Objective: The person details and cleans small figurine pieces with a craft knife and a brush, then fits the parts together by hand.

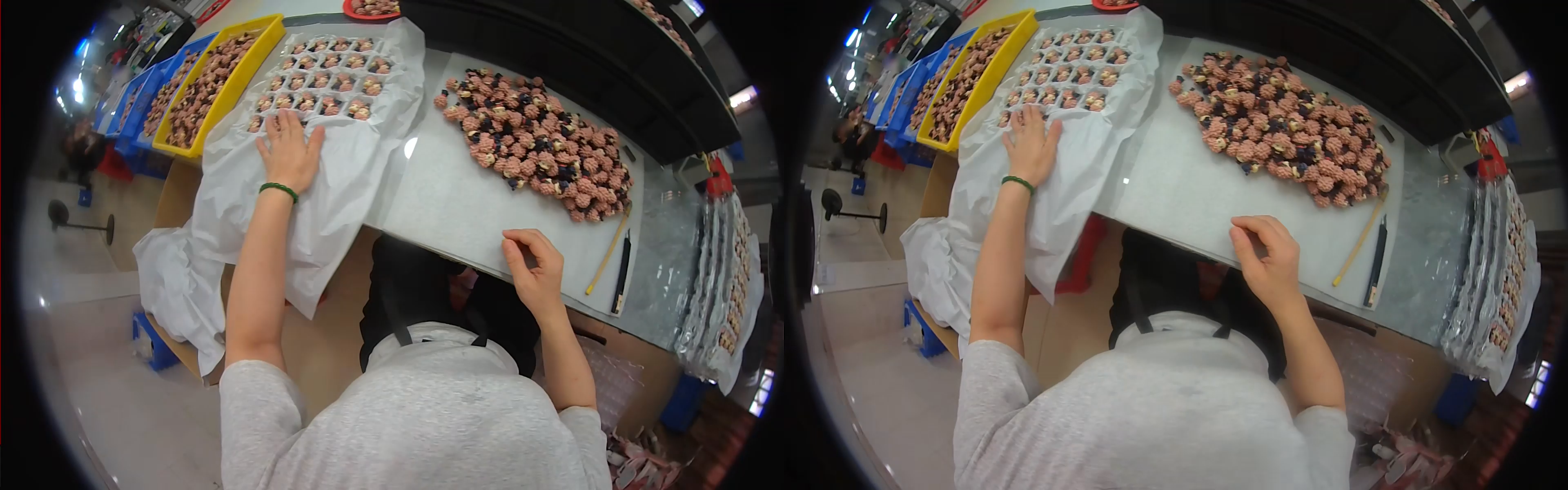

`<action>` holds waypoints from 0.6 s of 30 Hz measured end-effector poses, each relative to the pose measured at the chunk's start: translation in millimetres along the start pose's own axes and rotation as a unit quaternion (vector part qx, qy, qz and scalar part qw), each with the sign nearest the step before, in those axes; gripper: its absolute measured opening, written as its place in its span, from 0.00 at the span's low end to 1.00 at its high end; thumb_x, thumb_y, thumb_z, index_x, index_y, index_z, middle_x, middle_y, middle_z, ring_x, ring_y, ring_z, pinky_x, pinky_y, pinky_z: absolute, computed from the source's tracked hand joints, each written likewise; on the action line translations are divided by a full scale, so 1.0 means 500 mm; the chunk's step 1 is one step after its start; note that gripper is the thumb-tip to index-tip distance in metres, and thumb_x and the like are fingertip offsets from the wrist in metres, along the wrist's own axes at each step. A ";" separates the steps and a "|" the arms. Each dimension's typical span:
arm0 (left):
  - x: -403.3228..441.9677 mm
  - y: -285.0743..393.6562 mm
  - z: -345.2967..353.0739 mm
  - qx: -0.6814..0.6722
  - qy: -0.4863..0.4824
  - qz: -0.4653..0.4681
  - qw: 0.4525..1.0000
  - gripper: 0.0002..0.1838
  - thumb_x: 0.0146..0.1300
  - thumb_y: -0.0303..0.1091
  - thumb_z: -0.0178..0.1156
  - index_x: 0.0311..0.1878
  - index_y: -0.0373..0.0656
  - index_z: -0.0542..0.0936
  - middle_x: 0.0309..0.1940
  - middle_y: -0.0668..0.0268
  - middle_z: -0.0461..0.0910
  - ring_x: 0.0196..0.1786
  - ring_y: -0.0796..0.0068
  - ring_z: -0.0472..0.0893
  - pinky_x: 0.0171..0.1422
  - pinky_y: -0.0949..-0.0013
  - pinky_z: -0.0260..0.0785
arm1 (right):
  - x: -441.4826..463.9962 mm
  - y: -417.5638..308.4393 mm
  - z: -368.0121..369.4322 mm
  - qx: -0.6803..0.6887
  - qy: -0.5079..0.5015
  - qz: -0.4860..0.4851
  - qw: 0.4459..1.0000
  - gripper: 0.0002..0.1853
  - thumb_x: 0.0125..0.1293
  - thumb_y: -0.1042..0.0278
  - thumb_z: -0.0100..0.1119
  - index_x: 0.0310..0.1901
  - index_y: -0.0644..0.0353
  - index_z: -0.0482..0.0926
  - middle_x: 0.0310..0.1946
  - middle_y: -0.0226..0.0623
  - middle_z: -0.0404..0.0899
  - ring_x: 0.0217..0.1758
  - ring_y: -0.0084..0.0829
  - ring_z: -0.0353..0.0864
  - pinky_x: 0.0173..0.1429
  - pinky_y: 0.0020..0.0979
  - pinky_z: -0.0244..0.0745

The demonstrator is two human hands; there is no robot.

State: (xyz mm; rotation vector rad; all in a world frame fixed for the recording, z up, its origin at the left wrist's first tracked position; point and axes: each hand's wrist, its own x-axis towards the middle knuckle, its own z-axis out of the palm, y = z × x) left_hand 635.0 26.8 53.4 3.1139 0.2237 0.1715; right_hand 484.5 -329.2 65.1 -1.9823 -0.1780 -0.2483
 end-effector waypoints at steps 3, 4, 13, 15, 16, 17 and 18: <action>0.023 -0.017 0.006 0.006 -0.008 0.019 1.000 0.39 0.65 0.60 0.32 0.67 0.35 0.49 0.70 0.56 0.44 0.72 0.55 0.39 0.70 0.44 0.29 | 0.014 -0.009 -0.001 -0.014 -0.002 -0.014 1.000 0.06 0.56 0.76 0.59 0.37 0.66 0.78 0.30 0.34 0.77 0.31 0.21 0.73 0.35 0.20 0.67; 0.023 -0.013 0.005 0.020 -0.015 0.012 1.000 0.39 0.65 0.60 0.32 0.68 0.36 0.49 0.70 0.56 0.44 0.72 0.55 0.39 0.70 0.44 0.30 | 0.024 -0.017 -0.005 -0.019 -0.007 -0.009 1.000 0.07 0.56 0.76 0.59 0.37 0.65 0.77 0.30 0.34 0.77 0.30 0.21 0.73 0.35 0.20 0.67; -0.009 0.022 -0.019 -0.050 0.081 -0.023 0.995 0.36 0.65 0.58 0.34 0.67 0.40 0.52 0.70 0.55 0.43 0.72 0.56 0.38 0.68 0.41 0.30 | 0.197 -0.055 0.054 -0.202 0.075 -0.198 0.956 0.12 0.50 0.77 0.60 0.40 0.62 0.77 0.35 0.38 0.78 0.38 0.35 0.75 0.43 0.32 0.70; -0.040 0.054 -0.054 -0.093 0.146 0.004 0.985 0.33 0.65 0.54 0.41 0.65 0.38 0.57 0.67 0.52 0.51 0.71 0.48 0.42 0.69 0.45 0.35 | 0.222 -0.041 0.066 -0.240 0.079 -0.199 0.947 0.13 0.50 0.77 0.60 0.40 0.62 0.77 0.35 0.39 0.77 0.40 0.38 0.74 0.45 0.34 0.70; -0.062 0.077 -0.089 -0.204 0.159 0.078 0.963 0.28 0.64 0.47 0.47 0.61 0.37 0.63 0.64 0.51 0.58 0.68 0.50 0.50 0.68 0.51 0.42 | 0.229 -0.025 0.070 -0.264 0.060 -0.200 0.942 0.13 0.50 0.77 0.60 0.40 0.62 0.77 0.36 0.39 0.77 0.41 0.39 0.73 0.47 0.35 0.69; -0.088 0.102 -0.122 -0.311 0.167 0.149 0.924 0.24 0.63 0.41 0.52 0.58 0.36 0.68 0.60 0.50 0.65 0.66 0.51 0.58 0.67 0.56 0.49 | 0.231 -0.015 0.071 -0.288 0.040 -0.201 0.935 0.14 0.49 0.76 0.59 0.41 0.62 0.77 0.36 0.39 0.77 0.42 0.40 0.73 0.48 0.36 0.69; -0.119 0.138 -0.155 -0.412 0.137 0.157 0.887 0.19 0.61 0.35 0.54 0.53 0.35 0.72 0.55 0.52 0.70 0.62 0.55 0.64 0.64 0.62 0.54 | 0.230 -0.016 0.068 -0.287 0.038 -0.202 0.936 0.14 0.49 0.76 0.59 0.41 0.62 0.77 0.36 0.39 0.77 0.42 0.40 0.73 0.48 0.36 0.69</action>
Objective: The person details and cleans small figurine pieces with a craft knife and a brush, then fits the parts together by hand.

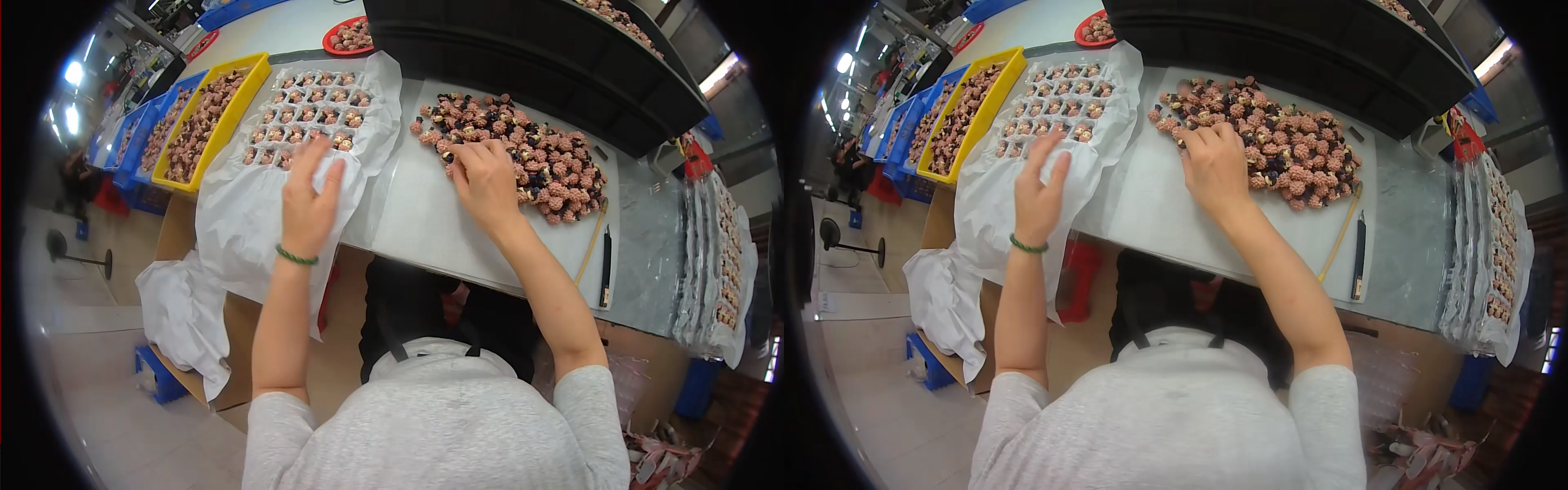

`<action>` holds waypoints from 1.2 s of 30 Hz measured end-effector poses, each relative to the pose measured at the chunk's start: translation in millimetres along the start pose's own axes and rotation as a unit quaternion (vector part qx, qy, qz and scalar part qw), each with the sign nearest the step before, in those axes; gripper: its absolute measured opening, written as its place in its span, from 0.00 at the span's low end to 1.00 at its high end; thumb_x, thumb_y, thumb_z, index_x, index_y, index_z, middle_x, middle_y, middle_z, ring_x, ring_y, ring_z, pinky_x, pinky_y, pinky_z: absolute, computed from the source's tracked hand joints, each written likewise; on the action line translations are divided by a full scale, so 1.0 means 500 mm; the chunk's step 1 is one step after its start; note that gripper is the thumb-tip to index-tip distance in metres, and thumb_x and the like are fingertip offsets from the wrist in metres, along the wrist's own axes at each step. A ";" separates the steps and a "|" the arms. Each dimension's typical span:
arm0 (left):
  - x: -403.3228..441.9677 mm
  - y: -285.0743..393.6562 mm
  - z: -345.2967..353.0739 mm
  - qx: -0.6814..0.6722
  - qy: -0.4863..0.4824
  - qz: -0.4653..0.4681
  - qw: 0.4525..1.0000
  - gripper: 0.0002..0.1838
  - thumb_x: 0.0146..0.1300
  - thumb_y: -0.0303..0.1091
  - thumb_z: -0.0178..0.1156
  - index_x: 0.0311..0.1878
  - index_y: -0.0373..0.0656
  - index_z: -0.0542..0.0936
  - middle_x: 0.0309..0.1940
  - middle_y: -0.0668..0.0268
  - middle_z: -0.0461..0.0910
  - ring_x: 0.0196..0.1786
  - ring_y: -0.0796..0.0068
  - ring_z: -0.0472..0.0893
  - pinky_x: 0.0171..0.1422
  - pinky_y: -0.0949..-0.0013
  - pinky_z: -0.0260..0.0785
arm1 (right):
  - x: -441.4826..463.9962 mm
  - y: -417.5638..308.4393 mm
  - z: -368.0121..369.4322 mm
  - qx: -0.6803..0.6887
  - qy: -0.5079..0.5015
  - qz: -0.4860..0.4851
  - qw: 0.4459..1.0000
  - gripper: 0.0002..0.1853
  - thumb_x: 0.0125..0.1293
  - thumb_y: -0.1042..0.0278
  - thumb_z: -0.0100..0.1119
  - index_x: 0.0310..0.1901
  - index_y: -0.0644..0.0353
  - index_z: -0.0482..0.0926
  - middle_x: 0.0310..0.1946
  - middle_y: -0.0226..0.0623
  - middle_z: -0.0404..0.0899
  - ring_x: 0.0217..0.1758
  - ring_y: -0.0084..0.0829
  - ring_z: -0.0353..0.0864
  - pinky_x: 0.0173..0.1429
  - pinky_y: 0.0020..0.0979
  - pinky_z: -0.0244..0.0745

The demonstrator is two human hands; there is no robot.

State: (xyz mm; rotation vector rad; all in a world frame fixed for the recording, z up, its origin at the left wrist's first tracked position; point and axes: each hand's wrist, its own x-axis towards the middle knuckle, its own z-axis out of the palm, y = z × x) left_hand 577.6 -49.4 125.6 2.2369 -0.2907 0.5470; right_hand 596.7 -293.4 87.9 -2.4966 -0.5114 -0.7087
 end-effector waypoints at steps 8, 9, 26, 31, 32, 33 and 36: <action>-0.098 0.117 0.134 -0.367 -0.161 -0.114 0.909 0.12 0.63 0.28 0.52 0.48 0.36 0.77 0.42 0.65 0.75 0.40 0.82 0.72 0.44 0.79 0.65 | -0.111 -0.058 -0.082 0.542 0.001 0.324 0.776 0.15 0.61 0.71 0.57 0.49 0.66 0.70 0.35 0.34 0.77 0.37 0.21 0.77 0.38 0.21 0.73; -0.106 0.122 0.151 -0.369 -0.165 -0.118 0.907 0.12 0.63 0.28 0.52 0.48 0.36 0.77 0.42 0.65 0.75 0.40 0.82 0.72 0.44 0.79 0.65 | -0.126 -0.064 -0.094 0.583 -0.019 0.379 0.719 0.16 0.61 0.71 0.57 0.50 0.66 0.69 0.35 0.35 0.77 0.38 0.22 0.78 0.38 0.22 0.74; -0.150 0.130 0.208 -0.558 -0.245 -0.293 0.736 0.13 0.64 0.31 0.52 0.48 0.33 0.75 0.37 0.66 0.78 0.39 0.80 0.75 0.47 0.76 0.69 | -0.221 -0.099 -0.090 0.587 0.078 0.371 0.715 0.14 0.60 0.79 0.55 0.47 0.70 0.69 0.38 0.43 0.77 0.37 0.29 0.80 0.42 0.24 0.77; -0.153 0.137 0.209 -0.610 -0.226 -0.308 0.695 0.15 0.64 0.29 0.52 0.51 0.32 0.73 0.43 0.60 0.77 0.46 0.73 0.77 0.53 0.71 0.70 | -0.224 -0.089 -0.086 0.390 0.115 0.255 0.877 0.12 0.55 0.81 0.60 0.42 0.68 0.73 0.36 0.41 0.77 0.35 0.27 0.79 0.40 0.23 0.76; -0.150 0.144 0.205 -0.610 -0.235 -0.322 0.685 0.15 0.64 0.29 0.52 0.52 0.32 0.72 0.44 0.58 0.77 0.47 0.72 0.77 0.54 0.71 0.69 | -0.221 -0.085 -0.089 0.252 0.108 0.162 0.948 0.11 0.53 0.81 0.62 0.40 0.67 0.75 0.36 0.40 0.78 0.34 0.27 0.78 0.38 0.23 0.76; -0.149 0.148 0.202 -0.609 -0.245 -0.336 0.676 0.16 0.64 0.29 0.52 0.53 0.32 0.71 0.46 0.57 0.76 0.49 0.70 0.76 0.55 0.70 0.69 | -0.215 -0.083 -0.094 0.248 0.110 0.161 0.949 0.11 0.53 0.81 0.62 0.40 0.67 0.75 0.36 0.40 0.78 0.34 0.27 0.78 0.38 0.23 0.76; -0.154 0.130 0.207 -0.618 -0.236 -0.347 0.666 0.17 0.64 0.29 0.52 0.55 0.32 0.69 0.45 0.57 0.76 0.49 0.69 0.76 0.54 0.70 0.70 | -0.179 -0.073 -0.115 0.272 0.035 0.093 0.957 0.12 0.50 0.81 0.63 0.38 0.65 0.78 0.34 0.40 0.78 0.32 0.26 0.78 0.34 0.23 0.74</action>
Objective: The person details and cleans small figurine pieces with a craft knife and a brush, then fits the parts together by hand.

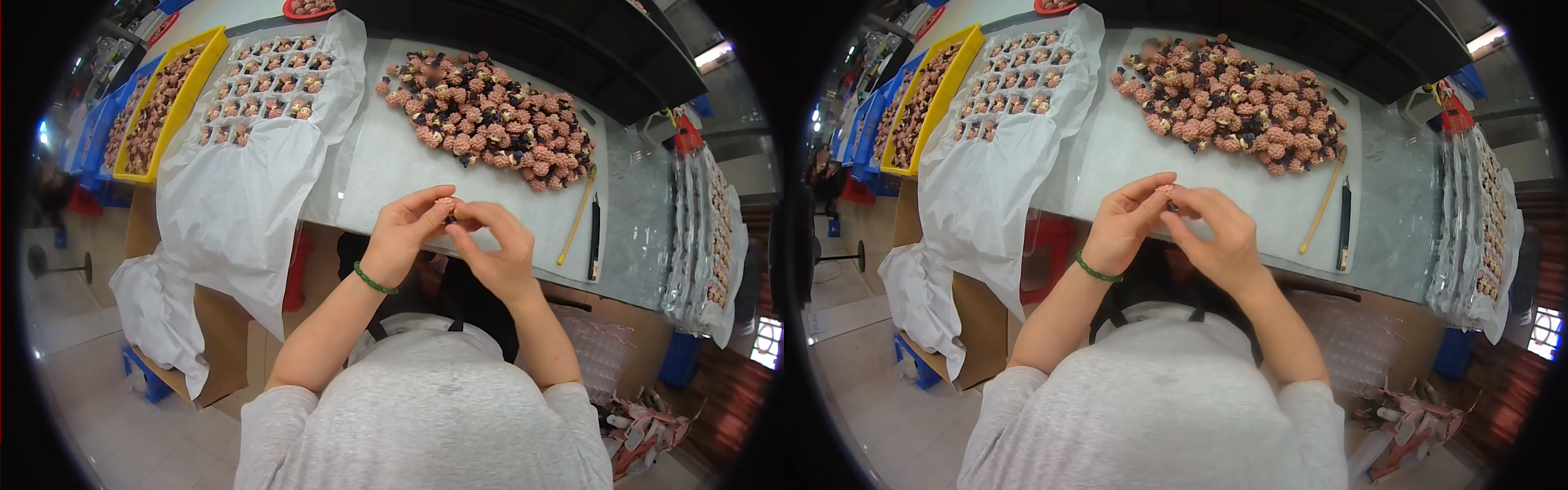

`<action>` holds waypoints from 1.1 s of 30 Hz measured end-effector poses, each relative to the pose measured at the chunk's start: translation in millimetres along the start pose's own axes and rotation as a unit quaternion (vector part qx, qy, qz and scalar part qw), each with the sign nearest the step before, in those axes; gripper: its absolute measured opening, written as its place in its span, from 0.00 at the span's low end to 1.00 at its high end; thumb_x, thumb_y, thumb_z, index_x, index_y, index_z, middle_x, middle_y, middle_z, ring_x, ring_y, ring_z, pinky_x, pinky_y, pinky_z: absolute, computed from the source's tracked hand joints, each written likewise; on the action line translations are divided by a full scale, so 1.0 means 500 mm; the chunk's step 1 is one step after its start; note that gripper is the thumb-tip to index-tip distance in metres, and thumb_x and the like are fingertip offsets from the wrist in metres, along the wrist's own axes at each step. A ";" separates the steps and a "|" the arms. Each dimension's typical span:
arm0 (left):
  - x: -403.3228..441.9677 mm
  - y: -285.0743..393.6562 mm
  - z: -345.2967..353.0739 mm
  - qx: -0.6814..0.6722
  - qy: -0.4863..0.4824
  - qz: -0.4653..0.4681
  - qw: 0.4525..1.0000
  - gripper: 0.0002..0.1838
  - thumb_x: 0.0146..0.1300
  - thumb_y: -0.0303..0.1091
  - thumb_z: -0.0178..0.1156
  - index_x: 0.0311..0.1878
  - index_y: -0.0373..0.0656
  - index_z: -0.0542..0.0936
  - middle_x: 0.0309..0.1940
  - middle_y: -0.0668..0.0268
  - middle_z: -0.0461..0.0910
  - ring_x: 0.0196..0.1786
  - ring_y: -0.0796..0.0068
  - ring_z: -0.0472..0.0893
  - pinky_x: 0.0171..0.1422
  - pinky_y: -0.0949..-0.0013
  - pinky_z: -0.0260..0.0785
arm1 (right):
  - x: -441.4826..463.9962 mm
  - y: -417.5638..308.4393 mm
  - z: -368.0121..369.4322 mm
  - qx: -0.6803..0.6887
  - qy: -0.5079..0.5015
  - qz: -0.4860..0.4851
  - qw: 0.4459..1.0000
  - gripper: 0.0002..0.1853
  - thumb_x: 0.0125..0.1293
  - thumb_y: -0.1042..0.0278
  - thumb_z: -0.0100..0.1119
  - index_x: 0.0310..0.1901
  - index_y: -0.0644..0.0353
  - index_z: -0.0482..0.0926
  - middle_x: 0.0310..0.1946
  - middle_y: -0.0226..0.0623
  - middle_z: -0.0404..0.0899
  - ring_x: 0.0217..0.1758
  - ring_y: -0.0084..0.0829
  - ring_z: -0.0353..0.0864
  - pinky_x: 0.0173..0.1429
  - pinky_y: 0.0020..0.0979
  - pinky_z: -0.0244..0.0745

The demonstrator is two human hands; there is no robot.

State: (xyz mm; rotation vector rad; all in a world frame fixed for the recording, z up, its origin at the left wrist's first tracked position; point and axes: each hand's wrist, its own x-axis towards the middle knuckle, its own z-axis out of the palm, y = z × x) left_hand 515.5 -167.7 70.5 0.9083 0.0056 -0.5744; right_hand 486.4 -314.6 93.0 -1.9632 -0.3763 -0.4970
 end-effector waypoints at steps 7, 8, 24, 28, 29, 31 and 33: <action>-0.007 0.035 0.019 -0.053 0.031 -0.048 0.997 0.15 0.64 0.30 0.50 0.52 0.33 0.69 0.41 0.61 0.74 0.43 0.71 0.76 0.50 0.70 0.70 | 0.186 0.081 -0.081 -0.274 0.025 -0.111 0.955 0.18 0.52 0.84 0.55 0.46 0.60 0.76 0.40 0.36 0.78 0.40 0.32 0.75 0.42 0.29 0.72; -0.010 0.032 0.018 -0.074 0.028 -0.035 0.996 0.14 0.63 0.30 0.50 0.50 0.34 0.69 0.40 0.62 0.74 0.41 0.73 0.75 0.48 0.71 0.69 | 0.202 0.087 -0.088 -0.316 -0.015 -0.131 0.939 0.20 0.52 0.84 0.54 0.48 0.59 0.75 0.40 0.36 0.77 0.43 0.35 0.73 0.46 0.30 0.71; 0.003 0.005 0.035 0.019 -0.016 0.013 1.000 0.14 0.66 0.35 0.51 0.50 0.38 0.72 0.36 0.70 0.75 0.35 0.84 0.71 0.38 0.79 0.64 | -0.016 0.015 0.020 0.267 0.127 0.199 0.934 0.12 0.57 0.78 0.60 0.43 0.64 0.73 0.36 0.34 0.76 0.35 0.20 0.75 0.29 0.20 0.71; 0.011 0.001 0.012 0.033 -0.010 0.019 0.999 0.13 0.66 0.36 0.51 0.47 0.38 0.74 0.34 0.72 0.75 0.33 0.86 0.71 0.37 0.80 0.63 | -0.047 0.007 0.036 0.282 0.136 0.222 0.924 0.10 0.59 0.76 0.58 0.43 0.66 0.75 0.37 0.36 0.77 0.37 0.23 0.76 0.34 0.22 0.73; 0.011 0.002 0.012 0.033 -0.007 0.017 0.999 0.13 0.66 0.36 0.51 0.47 0.38 0.74 0.34 0.72 0.75 0.33 0.86 0.71 0.37 0.80 0.63 | -0.052 0.005 0.038 0.286 0.129 0.234 0.920 0.10 0.60 0.76 0.57 0.44 0.66 0.75 0.37 0.36 0.77 0.37 0.24 0.76 0.37 0.23 0.74; 0.009 0.009 0.016 0.084 0.025 0.024 0.996 0.13 0.64 0.38 0.53 0.43 0.37 0.76 0.29 0.72 0.75 0.28 0.88 0.70 0.33 0.82 0.64 | -0.054 0.001 0.040 0.285 0.132 0.225 0.922 0.10 0.62 0.75 0.55 0.44 0.67 0.75 0.37 0.38 0.77 0.37 0.25 0.77 0.41 0.24 0.75; 0.008 0.010 0.021 0.075 0.021 0.024 0.997 0.13 0.64 0.37 0.54 0.44 0.37 0.76 0.29 0.72 0.75 0.29 0.88 0.70 0.33 0.82 0.64 | -0.057 0.004 0.035 0.300 0.119 0.257 0.911 0.10 0.61 0.76 0.55 0.44 0.69 0.74 0.38 0.39 0.77 0.38 0.26 0.78 0.42 0.25 0.76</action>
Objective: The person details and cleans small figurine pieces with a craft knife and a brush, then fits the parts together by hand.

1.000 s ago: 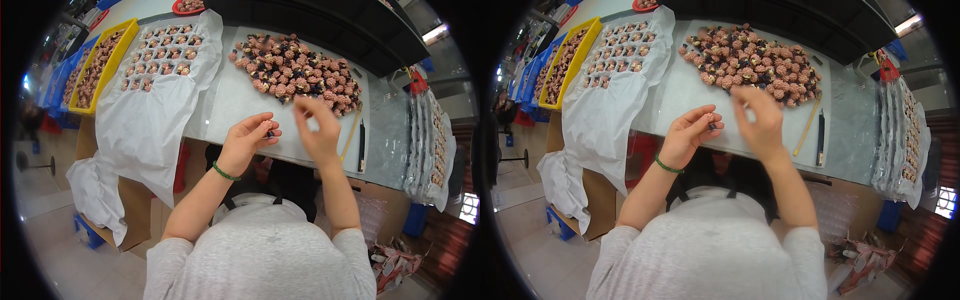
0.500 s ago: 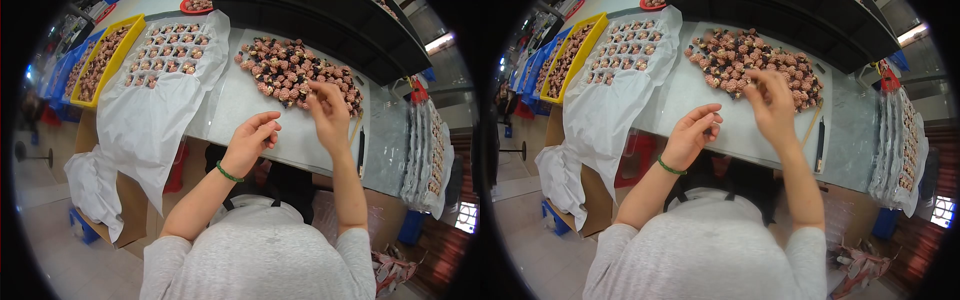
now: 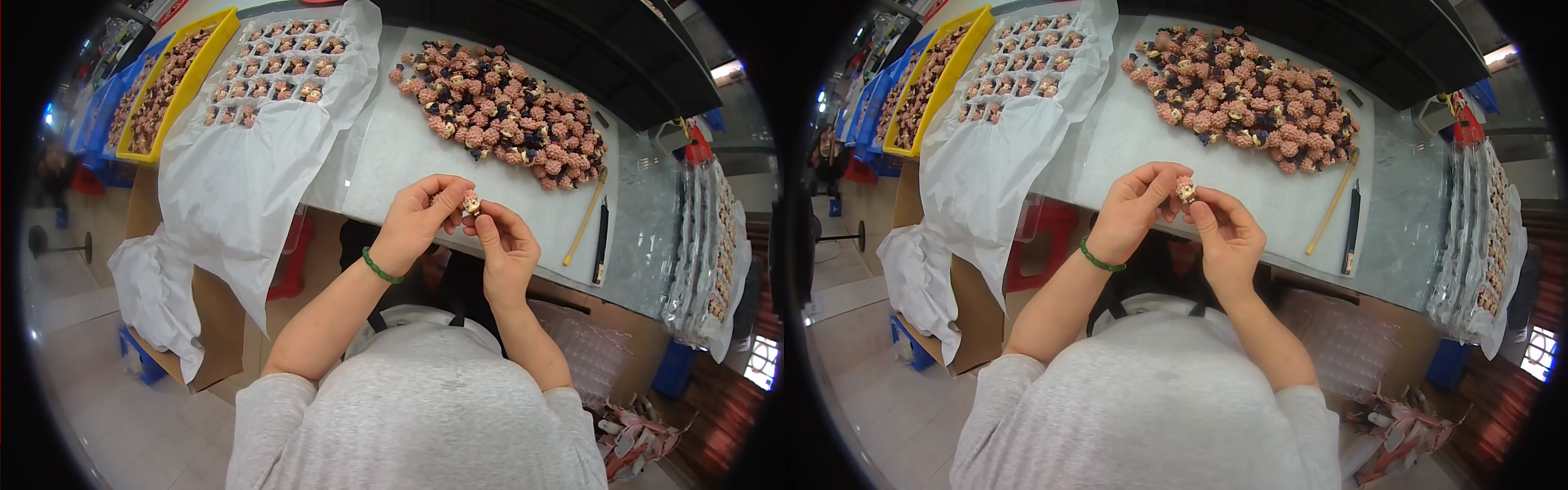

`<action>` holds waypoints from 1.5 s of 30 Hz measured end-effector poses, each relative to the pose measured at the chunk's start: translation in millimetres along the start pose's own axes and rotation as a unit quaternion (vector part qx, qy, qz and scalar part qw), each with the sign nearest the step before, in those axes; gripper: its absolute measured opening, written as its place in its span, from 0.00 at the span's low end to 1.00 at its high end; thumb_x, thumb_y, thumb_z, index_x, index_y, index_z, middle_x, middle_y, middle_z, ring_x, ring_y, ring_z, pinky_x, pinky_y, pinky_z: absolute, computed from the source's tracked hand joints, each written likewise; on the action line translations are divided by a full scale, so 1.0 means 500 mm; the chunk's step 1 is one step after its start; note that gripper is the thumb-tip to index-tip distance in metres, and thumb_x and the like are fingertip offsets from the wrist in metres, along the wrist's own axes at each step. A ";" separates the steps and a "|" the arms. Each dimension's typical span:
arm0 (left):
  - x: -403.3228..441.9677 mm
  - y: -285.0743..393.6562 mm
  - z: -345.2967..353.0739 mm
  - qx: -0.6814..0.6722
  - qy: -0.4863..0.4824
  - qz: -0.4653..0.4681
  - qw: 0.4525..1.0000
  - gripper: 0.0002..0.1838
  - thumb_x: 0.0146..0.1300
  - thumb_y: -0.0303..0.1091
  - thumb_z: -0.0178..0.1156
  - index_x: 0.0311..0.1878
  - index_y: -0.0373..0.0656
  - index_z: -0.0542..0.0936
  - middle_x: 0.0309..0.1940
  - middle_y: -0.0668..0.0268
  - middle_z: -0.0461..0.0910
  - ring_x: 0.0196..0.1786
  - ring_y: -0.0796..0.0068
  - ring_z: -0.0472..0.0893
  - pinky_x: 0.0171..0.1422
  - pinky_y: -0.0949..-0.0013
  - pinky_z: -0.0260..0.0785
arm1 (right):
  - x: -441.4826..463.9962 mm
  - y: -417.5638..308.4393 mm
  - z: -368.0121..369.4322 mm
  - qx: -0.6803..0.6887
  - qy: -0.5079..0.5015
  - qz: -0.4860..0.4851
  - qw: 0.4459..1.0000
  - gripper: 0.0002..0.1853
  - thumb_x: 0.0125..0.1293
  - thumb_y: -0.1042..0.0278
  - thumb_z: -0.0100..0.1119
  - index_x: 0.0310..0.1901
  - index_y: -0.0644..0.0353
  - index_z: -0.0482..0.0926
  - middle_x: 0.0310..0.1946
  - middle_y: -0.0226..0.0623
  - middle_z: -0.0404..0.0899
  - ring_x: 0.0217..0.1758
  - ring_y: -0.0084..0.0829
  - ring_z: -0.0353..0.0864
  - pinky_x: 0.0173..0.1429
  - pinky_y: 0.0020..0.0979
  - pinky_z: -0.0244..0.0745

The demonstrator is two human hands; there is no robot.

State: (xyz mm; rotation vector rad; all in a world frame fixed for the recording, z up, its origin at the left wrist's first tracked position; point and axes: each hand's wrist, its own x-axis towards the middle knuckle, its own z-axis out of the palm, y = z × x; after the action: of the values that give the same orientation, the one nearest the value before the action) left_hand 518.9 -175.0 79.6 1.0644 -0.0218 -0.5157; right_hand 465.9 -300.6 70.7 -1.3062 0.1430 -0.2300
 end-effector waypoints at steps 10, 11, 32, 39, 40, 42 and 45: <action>0.002 -0.010 -0.018 -0.006 -0.043 0.026 0.999 0.12 0.60 0.27 0.57 0.46 0.36 0.74 0.34 0.69 0.76 0.33 0.85 0.72 0.39 0.81 0.66 | 0.007 0.012 -0.006 0.019 0.012 -0.071 0.997 0.16 0.59 0.82 0.56 0.49 0.68 0.69 0.42 0.39 0.75 0.45 0.26 0.76 0.50 0.24 0.72; 0.000 -0.008 -0.015 -0.006 -0.043 0.026 0.999 0.12 0.60 0.27 0.57 0.46 0.36 0.74 0.34 0.69 0.76 0.33 0.85 0.72 0.39 0.81 0.66 | 0.007 0.012 -0.009 0.000 0.009 -0.080 0.997 0.15 0.59 0.81 0.56 0.49 0.68 0.69 0.43 0.38 0.75 0.45 0.25 0.75 0.50 0.24 0.72; -0.069 0.044 0.001 0.236 -0.057 0.063 0.968 0.24 0.59 0.20 0.54 0.60 0.33 0.64 0.47 0.63 0.68 0.49 0.77 0.71 0.52 0.75 0.68 | 0.049 -0.004 -0.019 -0.061 -0.099 -0.016 0.993 0.09 0.64 0.70 0.54 0.42 0.66 0.74 0.34 0.31 0.73 0.31 0.17 0.72 0.35 0.18 0.68; -0.105 0.273 -0.077 0.476 0.121 0.265 0.829 0.23 0.56 0.23 0.56 0.57 0.30 0.67 0.46 0.63 0.73 0.49 0.76 0.73 0.53 0.74 0.67 | 0.043 0.032 -0.035 -0.213 -0.101 -0.080 0.968 0.09 0.64 0.69 0.55 0.40 0.66 0.75 0.37 0.31 0.73 0.35 0.17 0.70 0.39 0.19 0.66; -0.077 0.289 -0.126 0.529 0.172 0.279 0.783 0.23 0.56 0.24 0.56 0.56 0.30 0.68 0.44 0.62 0.73 0.47 0.74 0.74 0.51 0.74 0.68 | 0.041 0.031 -0.031 -0.214 -0.105 -0.086 0.967 0.08 0.63 0.70 0.55 0.39 0.66 0.76 0.37 0.31 0.73 0.35 0.18 0.69 0.39 0.18 0.65; -0.017 0.300 -0.232 0.653 0.248 0.241 0.674 0.23 0.53 0.27 0.55 0.54 0.31 0.69 0.36 0.54 0.72 0.41 0.61 0.74 0.47 0.65 0.68 | 0.039 0.028 -0.030 -0.213 -0.105 -0.096 0.967 0.07 0.63 0.71 0.55 0.38 0.67 0.76 0.36 0.31 0.73 0.36 0.18 0.69 0.40 0.18 0.64; 0.034 0.262 -0.348 0.748 0.273 0.196 0.572 0.24 0.52 0.27 0.55 0.55 0.32 0.69 0.36 0.53 0.71 0.43 0.55 0.70 0.50 0.60 0.64 | 0.040 0.028 -0.034 -0.218 -0.104 -0.101 0.965 0.06 0.63 0.72 0.55 0.37 0.67 0.76 0.36 0.31 0.73 0.36 0.18 0.69 0.40 0.17 0.64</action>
State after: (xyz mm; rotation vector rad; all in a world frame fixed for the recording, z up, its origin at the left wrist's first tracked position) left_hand 630.8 11.4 99.0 2.7940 -0.1711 0.4838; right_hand 482.6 -318.3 53.2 -1.7773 -0.1267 -0.2404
